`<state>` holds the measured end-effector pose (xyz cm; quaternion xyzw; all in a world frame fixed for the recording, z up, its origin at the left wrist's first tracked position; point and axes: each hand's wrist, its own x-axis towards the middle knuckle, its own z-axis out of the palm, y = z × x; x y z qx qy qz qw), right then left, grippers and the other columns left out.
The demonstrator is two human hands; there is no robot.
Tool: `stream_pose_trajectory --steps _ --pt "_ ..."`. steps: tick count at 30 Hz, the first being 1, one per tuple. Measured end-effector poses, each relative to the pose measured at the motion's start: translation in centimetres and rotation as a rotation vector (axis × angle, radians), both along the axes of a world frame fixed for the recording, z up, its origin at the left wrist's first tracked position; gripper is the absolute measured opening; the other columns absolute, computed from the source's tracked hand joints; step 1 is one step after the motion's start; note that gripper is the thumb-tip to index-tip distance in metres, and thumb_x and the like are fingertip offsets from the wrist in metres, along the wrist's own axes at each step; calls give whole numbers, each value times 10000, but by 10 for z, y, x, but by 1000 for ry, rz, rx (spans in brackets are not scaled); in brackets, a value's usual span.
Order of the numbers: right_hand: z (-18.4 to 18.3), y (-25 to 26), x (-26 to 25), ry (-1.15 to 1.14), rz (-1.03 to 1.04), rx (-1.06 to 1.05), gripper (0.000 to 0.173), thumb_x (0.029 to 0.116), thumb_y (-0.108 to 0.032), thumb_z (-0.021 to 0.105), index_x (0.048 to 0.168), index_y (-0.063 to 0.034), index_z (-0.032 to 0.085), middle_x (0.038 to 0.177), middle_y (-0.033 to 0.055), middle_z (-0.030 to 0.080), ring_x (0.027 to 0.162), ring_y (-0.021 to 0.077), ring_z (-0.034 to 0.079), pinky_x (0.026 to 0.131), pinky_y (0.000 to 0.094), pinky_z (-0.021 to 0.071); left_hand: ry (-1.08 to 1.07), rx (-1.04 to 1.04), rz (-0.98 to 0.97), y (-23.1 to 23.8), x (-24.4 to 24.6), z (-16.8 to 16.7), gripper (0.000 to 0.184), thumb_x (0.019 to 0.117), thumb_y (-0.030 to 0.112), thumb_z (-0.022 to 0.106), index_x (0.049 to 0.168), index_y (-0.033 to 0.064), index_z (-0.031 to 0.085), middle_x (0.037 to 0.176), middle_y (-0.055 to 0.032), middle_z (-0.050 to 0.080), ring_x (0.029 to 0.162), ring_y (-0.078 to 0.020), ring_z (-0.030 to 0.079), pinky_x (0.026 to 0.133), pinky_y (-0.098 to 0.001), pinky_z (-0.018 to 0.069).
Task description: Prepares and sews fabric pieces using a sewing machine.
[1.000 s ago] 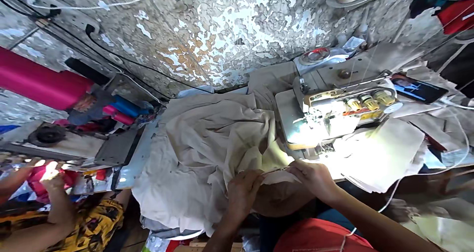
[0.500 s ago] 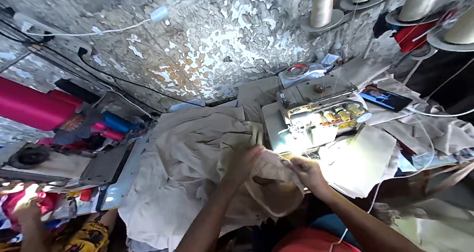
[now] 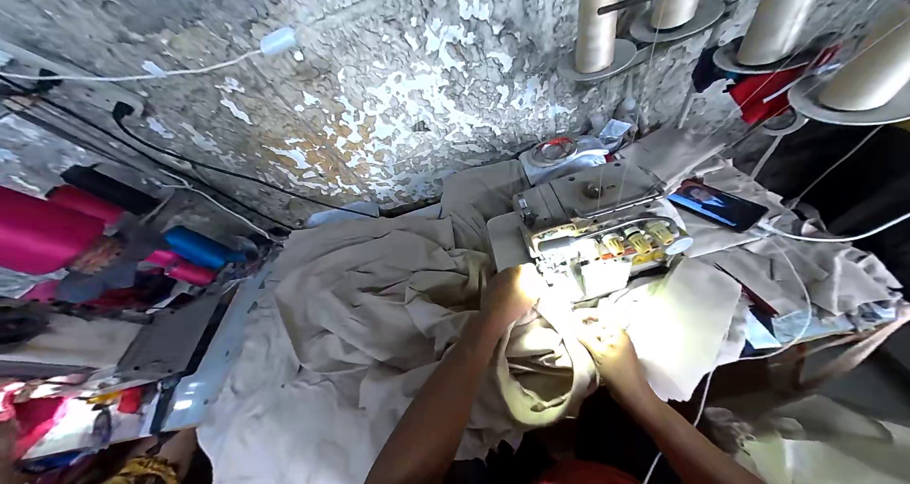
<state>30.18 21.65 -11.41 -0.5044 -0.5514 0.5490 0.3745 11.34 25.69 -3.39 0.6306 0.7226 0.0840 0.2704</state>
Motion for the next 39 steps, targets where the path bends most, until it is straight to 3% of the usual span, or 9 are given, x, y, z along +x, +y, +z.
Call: stream_pose_trajectory --steps 3,7,10,14,19,28,34,39 --pt "5 16 -13 -97 -21 46 374 916 26 619 1287 63 592 835 82 661 714 96 587 704 289 514 77 82 83 4 4 -4 213 991 158 635 1109 -14 676 1007 -235 695 977 -406 681 821 -606 519" --pt "13 28 -22 -181 14 53 275 926 -14 646 1165 120 637 1050 229 689 1001 260 663 927 415 523 122 167 177 10 11 -14 250 980 133 644 1167 -33 665 1088 -249 687 1043 -417 667 887 -590 515" --pt "8 26 -23 -88 -7 65 360 872 -25 670 1194 126 617 1075 204 686 1013 194 654 928 352 526 199 252 164 15 7 -35 253 1013 183 594 1180 7 666 1097 -224 691 1056 -397 666 909 -581 511" --pt "2 21 -26 -28 -19 61 257 950 -17 631 1186 84 651 1007 151 712 908 133 676 853 309 557 221 403 35 15 -4 -39 259 1000 155 620 1174 -30 675 1146 -227 687 1102 -387 656 978 -552 489" --pt "-3 16 -27 45 -54 -1 232 942 -15 658 1162 57 671 938 99 711 810 63 652 772 244 549 196 541 -46 22 -15 -46 237 961 133 675 1113 -48 694 1089 -222 709 1051 -379 684 967 -538 505" --pt "-3 20 -32 65 -61 25 248 918 36 655 1163 73 653 996 121 705 880 81 664 819 248 552 223 530 -32 23 -17 -44 254 917 111 722 1119 -39 689 1072 -218 700 1038 -384 676 941 -540 515" --pt "-6 23 -33 28 -80 53 208 903 8 668 1093 91 655 926 109 687 848 77 648 797 249 545 239 540 29 32 -17 -38 230 894 28 722 1112 -43 703 1095 -222 715 1043 -385 694 953 -549 516" --pt "-3 26 -33 57 -84 67 248 907 27 659 1141 108 644 986 125 696 897 71 658 836 234 548 250 560 54 38 -20 -37 191 890 39 726 1066 -33 701 1054 -214 715 1012 -381 698 933 -549 520"
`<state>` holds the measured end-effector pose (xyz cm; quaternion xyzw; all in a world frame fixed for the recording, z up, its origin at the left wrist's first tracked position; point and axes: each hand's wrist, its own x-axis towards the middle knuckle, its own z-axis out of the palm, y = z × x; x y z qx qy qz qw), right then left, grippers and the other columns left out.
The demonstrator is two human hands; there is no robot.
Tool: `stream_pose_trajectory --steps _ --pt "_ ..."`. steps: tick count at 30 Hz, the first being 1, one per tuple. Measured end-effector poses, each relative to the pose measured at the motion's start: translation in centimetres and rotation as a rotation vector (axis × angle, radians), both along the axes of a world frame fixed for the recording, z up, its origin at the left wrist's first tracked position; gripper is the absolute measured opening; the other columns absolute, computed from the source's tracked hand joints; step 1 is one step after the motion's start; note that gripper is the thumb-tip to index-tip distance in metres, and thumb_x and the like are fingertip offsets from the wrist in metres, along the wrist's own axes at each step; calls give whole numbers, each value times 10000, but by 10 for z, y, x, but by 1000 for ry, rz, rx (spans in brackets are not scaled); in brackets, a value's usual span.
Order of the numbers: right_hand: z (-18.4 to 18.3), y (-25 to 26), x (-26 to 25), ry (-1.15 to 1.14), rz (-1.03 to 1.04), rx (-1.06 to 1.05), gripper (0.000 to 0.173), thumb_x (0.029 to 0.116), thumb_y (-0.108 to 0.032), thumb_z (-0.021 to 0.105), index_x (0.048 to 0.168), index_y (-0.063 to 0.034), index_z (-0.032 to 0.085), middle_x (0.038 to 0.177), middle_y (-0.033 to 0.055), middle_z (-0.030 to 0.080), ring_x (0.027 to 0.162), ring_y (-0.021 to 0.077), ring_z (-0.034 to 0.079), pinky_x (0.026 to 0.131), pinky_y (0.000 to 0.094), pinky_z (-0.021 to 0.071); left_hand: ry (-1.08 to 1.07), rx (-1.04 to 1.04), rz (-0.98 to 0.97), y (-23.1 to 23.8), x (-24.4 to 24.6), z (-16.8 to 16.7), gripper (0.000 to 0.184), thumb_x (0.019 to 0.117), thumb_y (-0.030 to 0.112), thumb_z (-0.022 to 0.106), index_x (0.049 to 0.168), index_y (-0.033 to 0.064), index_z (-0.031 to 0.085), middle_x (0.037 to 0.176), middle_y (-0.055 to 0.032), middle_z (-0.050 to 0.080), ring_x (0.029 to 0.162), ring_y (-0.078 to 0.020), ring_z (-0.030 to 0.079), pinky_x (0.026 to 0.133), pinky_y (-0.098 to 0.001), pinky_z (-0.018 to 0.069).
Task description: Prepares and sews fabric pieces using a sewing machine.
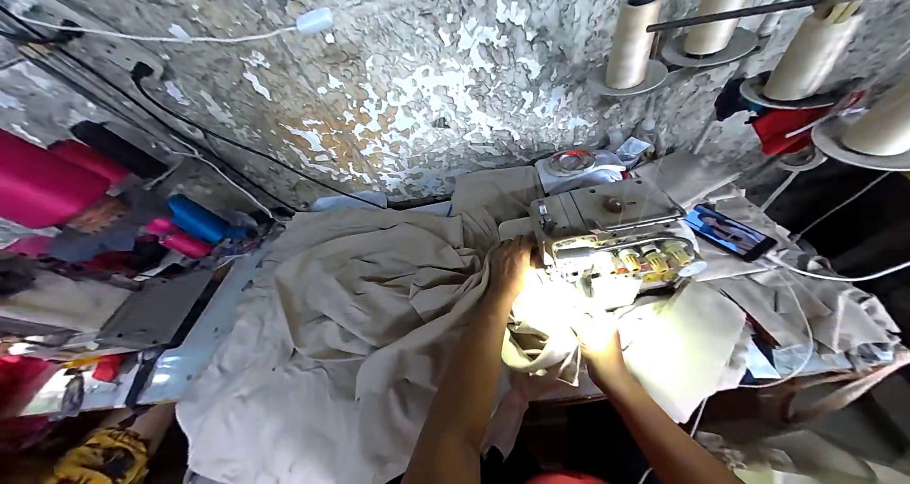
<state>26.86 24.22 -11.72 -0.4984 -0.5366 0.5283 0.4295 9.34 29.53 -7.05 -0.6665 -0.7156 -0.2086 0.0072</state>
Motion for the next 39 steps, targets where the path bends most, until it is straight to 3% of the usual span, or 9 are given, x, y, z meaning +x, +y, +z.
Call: stream_pose_trajectory --steps 7,10,13,17,20,26,31,36,39 --pt "11 8 13 -355 141 14 315 986 -108 634 1228 94 644 1052 229 708 992 292 684 938 467 526 -21 -58 24 2 -6 5 279 993 133 615 1237 9 667 1304 -224 639 1125 -409 658 930 -572 519" --pt "21 -8 32 -665 171 278 403 1011 -224 622 1265 88 637 994 263 729 888 450 720 798 622 542 -62 -29 -147 -45 -11 22 240 987 51 603 1205 8 694 1339 -201 630 1267 -386 588 1051 -565 466" --pt "26 -26 45 -715 301 616 389 931 -257 715 1204 20 712 1111 258 721 868 456 728 700 600 582 -64 -61 -451 -107 -17 16 169 947 19 582 988 5 745 1144 -161 725 1145 -331 672 1026 -488 505" --pt "28 -23 27 -692 606 953 216 904 -141 713 1104 -85 772 1294 172 695 823 338 759 615 475 609 38 -138 -625 -147 -26 -4 210 933 140 600 1076 85 743 1218 -98 722 1257 -312 629 1110 -586 404" --pt "56 -15 21 -711 806 809 155 976 -122 632 1045 -15 721 1098 164 737 802 342 742 643 509 592 129 -232 -598 -151 -34 7 339 983 349 605 1086 50 726 1185 -136 722 1292 -371 598 1137 -716 281" --pt "66 11 52 -409 633 669 312 980 -296 641 1125 -23 682 782 102 693 610 201 633 585 403 539 172 -138 -448 -148 -51 50 360 908 248 758 1200 41 712 1013 -194 733 1017 -397 709 1091 -720 346" --pt "50 10 37 -726 391 800 536 811 -132 795 1296 33 638 860 258 724 664 470 702 585 615 549 474 331 -331 -122 -47 56 384 867 29 690 1218 175 747 772 -104 673 722 -288 667 859 -508 493" --pt "50 18 15 -483 106 753 363 824 111 610 1185 125 647 1063 322 691 799 443 722 668 578 577 -168 579 -294 -105 -14 72 361 847 -47 637 1208 -53 640 1142 -226 672 1096 -318 664 1068 -459 475" --pt "60 19 16 -150 327 402 285 1007 -7 503 1252 63 631 957 67 717 605 28 588 567 213 514 -777 378 -352 -108 0 92 391 917 -90 587 1293 -33 491 1119 -111 649 944 -105 660 832 -282 568"
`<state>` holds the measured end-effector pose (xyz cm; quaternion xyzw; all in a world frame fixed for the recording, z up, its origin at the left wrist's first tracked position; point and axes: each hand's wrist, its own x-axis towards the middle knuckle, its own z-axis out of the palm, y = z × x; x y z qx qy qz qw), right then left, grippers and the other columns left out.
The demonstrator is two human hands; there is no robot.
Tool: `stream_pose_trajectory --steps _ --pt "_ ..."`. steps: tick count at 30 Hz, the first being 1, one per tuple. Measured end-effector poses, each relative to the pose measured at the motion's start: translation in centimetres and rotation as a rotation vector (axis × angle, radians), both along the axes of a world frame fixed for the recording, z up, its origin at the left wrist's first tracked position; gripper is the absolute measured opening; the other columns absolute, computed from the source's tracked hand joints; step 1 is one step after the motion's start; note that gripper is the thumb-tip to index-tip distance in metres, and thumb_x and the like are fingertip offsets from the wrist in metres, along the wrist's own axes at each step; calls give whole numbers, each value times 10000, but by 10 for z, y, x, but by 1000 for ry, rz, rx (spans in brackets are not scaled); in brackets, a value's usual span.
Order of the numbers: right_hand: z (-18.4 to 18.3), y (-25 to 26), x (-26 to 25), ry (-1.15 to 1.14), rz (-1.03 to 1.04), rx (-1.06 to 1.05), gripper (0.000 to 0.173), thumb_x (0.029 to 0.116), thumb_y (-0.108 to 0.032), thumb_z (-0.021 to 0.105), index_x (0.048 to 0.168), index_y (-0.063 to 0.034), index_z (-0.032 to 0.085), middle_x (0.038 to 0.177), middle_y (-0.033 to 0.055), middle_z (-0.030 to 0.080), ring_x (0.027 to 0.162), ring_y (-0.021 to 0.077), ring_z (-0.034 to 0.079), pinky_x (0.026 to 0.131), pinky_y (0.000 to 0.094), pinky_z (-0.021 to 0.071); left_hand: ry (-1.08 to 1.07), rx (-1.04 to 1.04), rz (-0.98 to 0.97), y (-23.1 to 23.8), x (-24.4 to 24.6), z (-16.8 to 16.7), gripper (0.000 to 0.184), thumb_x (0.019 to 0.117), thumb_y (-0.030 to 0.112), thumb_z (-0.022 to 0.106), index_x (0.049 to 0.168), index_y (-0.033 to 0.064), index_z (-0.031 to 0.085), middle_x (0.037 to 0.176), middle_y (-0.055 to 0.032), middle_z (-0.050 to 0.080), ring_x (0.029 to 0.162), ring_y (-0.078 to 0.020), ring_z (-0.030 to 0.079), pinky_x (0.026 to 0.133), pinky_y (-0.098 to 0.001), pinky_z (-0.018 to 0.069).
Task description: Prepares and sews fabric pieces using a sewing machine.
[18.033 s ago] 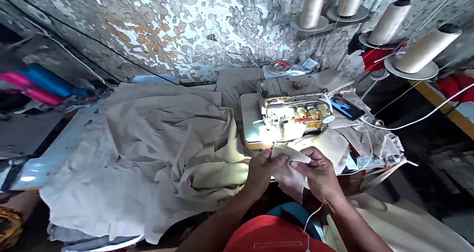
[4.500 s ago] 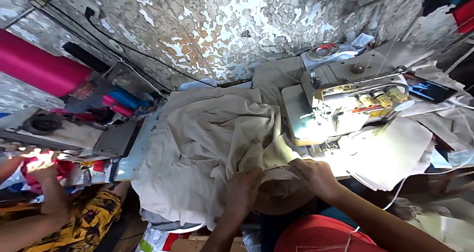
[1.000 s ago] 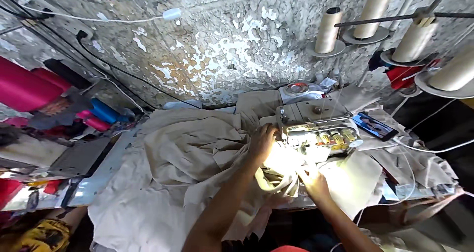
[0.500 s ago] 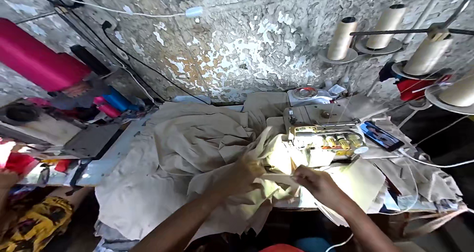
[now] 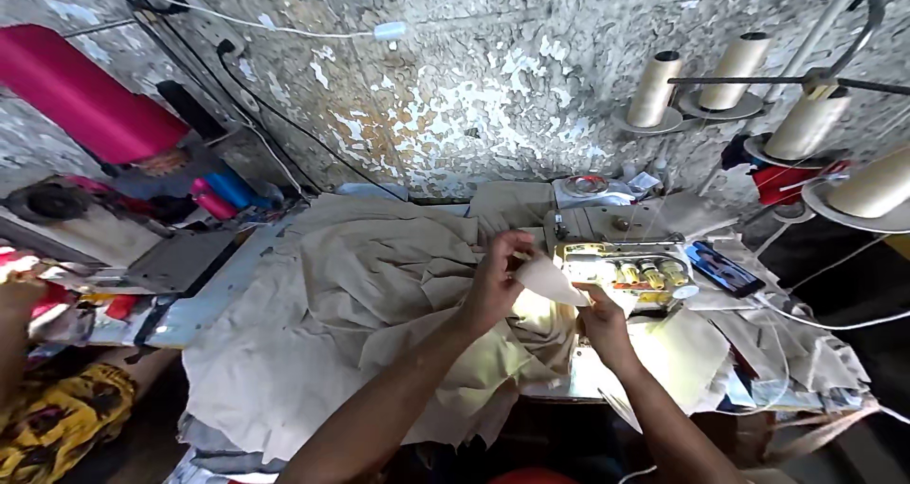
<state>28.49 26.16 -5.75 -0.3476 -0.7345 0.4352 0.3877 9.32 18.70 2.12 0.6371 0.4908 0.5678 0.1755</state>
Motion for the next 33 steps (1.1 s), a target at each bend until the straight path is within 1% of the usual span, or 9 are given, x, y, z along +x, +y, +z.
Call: stream_pose_trajectory --steps 2,4,9,16,23,26,28,30,33 --pt "7 5 11 75 231 -305 276 1018 -1 488 1265 60 595 944 15 739 513 -57 510 493 134 452 -23 -207 -33 -7 -8 20 261 932 -77 585 1188 -37 554 992 -63 655 830 -52 634 763 -240 556" --pt "12 14 27 -114 360 -344 195 1036 -98 556 1133 29 667 848 -37 705 523 -63 488 507 131 430 355 -370 11 -12 -31 36 145 910 -33 665 1054 -34 673 874 -90 688 763 -134 645 733 -327 554" --pt "9 25 46 -490 501 -246 282 1026 -261 631 1036 0 736 753 2 643 566 -2 476 558 200 425 1126 -610 -118 -18 -67 29 231 998 269 666 924 78 772 809 -99 726 837 -283 696 1026 -591 403" --pt "-4 8 45 -391 525 -171 285 971 -271 698 1070 -7 736 866 47 714 655 32 560 631 251 483 1138 -362 -107 -25 -61 27 209 927 287 744 825 106 767 766 -51 717 792 -241 713 1073 -694 348" --pt "27 -98 72 74 512 65 247 1009 -266 644 1111 -50 706 907 25 759 773 -30 685 701 150 565 795 -20 -393 -72 44 35 130 1025 200 597 1040 138 709 681 -1 664 654 -157 654 1093 -483 394" --pt "36 -116 90 164 512 -117 182 1033 -135 591 1016 30 665 792 49 698 657 -41 613 625 130 524 479 -137 -487 -58 54 14 331 950 256 714 1213 56 695 937 -97 742 929 -201 707 1170 -499 321" --pt "37 -123 104 175 498 -268 151 1037 -99 572 1009 21 659 755 -12 668 623 -60 585 590 135 517 351 -312 -438 -47 42 -8 415 949 273 705 1225 -34 651 1160 -173 697 1134 -249 656 1079 -445 459" --pt "34 -128 113 180 483 -374 111 1029 -79 568 1036 -15 659 786 -69 668 635 -71 575 596 139 510 529 -466 -291 -35 12 -42 390 1021 293 616 1174 -63 655 1140 -206 699 1082 -305 682 954 -457 538" --pt "29 -132 116 151 450 -395 109 1031 -68 548 1004 -22 643 734 -84 627 600 -71 552 575 139 499 972 -616 -83 -21 -42 -91 383 1061 291 533 1225 -21 682 1274 -226 660 1219 -399 624 1033 -588 468"
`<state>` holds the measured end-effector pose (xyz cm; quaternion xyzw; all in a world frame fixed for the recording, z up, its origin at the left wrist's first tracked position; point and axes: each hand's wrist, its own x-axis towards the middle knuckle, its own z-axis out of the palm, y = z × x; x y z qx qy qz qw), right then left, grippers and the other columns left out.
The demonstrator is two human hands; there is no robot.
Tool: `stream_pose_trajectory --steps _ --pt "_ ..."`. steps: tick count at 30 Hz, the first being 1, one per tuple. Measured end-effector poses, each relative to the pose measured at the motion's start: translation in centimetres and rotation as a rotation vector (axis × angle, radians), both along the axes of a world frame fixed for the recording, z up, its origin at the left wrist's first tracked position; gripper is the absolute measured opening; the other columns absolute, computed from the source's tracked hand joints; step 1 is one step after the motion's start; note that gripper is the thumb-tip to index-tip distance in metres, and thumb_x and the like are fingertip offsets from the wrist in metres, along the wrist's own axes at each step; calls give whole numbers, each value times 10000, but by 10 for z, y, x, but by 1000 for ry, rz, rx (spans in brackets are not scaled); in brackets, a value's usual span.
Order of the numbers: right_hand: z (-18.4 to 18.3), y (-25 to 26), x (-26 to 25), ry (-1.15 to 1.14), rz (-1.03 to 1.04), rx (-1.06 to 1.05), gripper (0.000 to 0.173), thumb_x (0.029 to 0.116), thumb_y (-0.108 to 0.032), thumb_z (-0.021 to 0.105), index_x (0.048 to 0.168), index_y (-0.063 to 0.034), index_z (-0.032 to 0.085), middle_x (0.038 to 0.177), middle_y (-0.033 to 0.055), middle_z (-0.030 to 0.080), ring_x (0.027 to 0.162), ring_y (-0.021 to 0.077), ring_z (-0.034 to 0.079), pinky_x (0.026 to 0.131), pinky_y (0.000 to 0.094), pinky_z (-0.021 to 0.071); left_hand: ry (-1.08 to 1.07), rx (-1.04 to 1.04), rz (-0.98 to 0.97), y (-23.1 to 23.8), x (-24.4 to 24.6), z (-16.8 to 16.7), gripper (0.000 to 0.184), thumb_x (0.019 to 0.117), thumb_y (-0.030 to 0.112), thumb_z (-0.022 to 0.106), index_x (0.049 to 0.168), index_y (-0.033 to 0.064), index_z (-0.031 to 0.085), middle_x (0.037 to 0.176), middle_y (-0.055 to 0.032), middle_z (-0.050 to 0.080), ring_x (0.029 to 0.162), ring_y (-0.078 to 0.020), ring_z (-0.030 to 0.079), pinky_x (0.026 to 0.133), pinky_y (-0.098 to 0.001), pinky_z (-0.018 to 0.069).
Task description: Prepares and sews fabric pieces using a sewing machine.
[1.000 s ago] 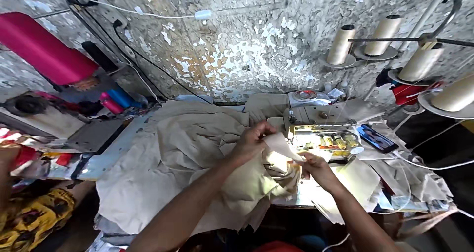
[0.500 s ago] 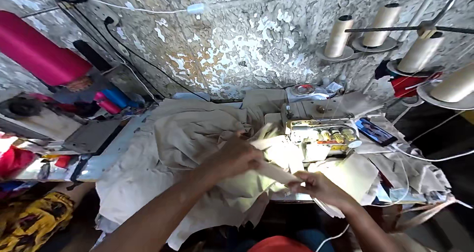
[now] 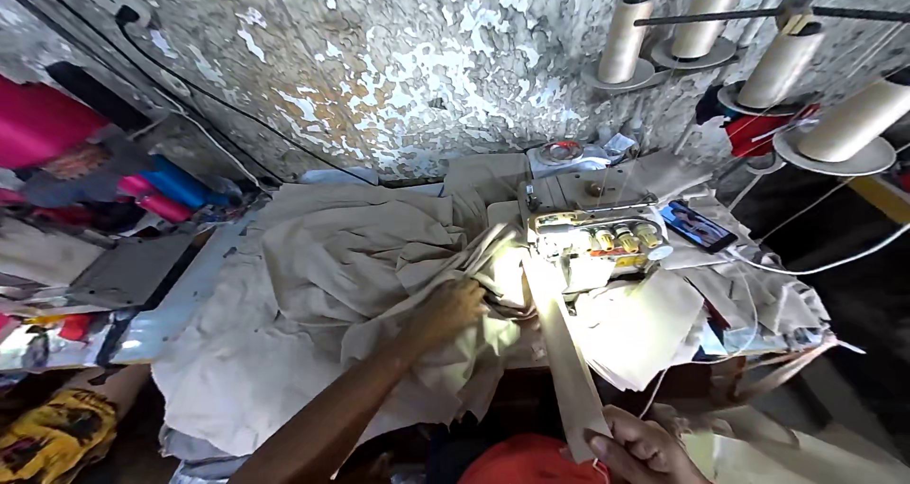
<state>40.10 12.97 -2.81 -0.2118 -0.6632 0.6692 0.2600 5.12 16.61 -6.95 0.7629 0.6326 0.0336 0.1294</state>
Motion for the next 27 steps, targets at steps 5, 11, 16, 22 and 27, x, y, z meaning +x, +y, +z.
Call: stream_pose_trajectory --steps 5,11,16,22,27 --pt "-1 10 -11 19 -90 322 266 1075 -195 526 992 7 679 985 52 709 963 -12 658 875 180 557 270 -82 30 13 -23 7 318 1025 311 605 1074 33 751 1163 -214 696 1205 -428 597 995 -635 420" --pt "16 45 -56 211 -234 345 257 1098 -276 457 1044 -140 668 1012 -109 724 972 -36 682 883 196 583 72 -206 -321 -31 44 76 243 996 158 608 909 -31 732 872 -226 720 962 -444 700 1045 -714 382" --pt "26 49 -95 186 -89 133 234 1090 -159 443 1026 -46 638 874 -82 680 806 -26 661 771 186 577 -434 -253 -632 -59 99 148 250 948 158 663 739 25 699 629 -108 630 579 -259 639 518 -454 482" --pt "32 50 -68 -186 153 250 318 1066 -301 462 883 -118 647 678 -109 491 627 -63 459 596 162 381 -37 -93 -471 -40 65 170 221 978 221 646 836 64 710 651 -69 639 614 -221 653 560 -405 499" --pt "36 45 -52 -199 157 466 249 1003 -285 518 878 -110 644 650 -29 534 578 32 500 530 243 396 -26 -106 -495 -48 81 171 252 978 253 649 834 52 691 612 -74 594 563 -228 612 515 -395 457"
